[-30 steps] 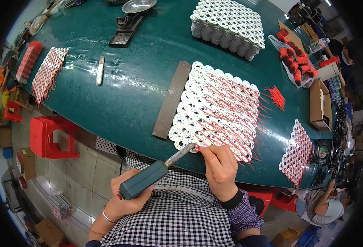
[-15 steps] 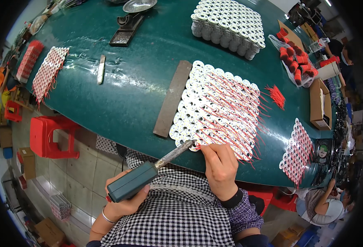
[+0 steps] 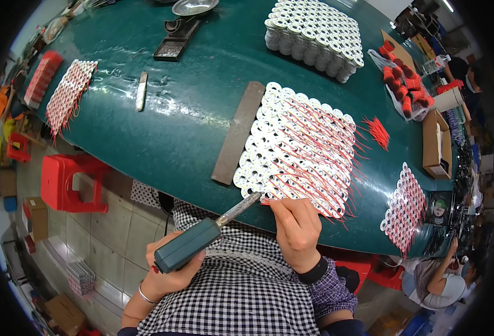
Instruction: The person attaches red wires to an array of circular LED boards, placing wires onto each board by hand and securing them with a soldering tool.
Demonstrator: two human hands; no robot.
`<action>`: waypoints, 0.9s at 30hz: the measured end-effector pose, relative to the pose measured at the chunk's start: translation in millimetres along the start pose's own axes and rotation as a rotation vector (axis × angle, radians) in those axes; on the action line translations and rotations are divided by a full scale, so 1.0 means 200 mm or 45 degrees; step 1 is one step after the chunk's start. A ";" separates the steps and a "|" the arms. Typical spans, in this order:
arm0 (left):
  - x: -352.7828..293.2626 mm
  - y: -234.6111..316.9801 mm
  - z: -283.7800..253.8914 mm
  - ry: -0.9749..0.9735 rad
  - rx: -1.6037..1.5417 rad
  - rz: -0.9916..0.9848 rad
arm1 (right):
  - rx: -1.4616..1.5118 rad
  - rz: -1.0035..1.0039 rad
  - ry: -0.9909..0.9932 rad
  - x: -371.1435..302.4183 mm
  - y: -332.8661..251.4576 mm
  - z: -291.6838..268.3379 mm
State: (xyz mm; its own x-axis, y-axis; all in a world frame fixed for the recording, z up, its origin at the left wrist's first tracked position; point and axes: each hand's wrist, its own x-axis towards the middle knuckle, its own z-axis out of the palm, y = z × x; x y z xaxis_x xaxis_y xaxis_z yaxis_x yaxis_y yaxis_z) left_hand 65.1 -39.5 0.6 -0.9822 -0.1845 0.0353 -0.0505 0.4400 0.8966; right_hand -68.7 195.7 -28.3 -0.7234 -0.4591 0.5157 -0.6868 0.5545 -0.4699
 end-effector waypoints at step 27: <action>-0.06 -0.02 -0.03 0.019 -0.007 -0.146 | -0.055 0.028 -0.025 0.01 -0.01 0.02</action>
State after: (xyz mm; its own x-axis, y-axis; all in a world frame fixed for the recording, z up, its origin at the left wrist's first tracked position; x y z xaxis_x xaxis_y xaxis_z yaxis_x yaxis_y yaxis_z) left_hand 77.9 -43.9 -0.2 -0.9672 -0.2465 -0.0607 -0.1609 0.4105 0.8975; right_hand -67.9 191.6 -28.6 -0.7399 -0.4598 0.4911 -0.6673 0.5941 -0.4491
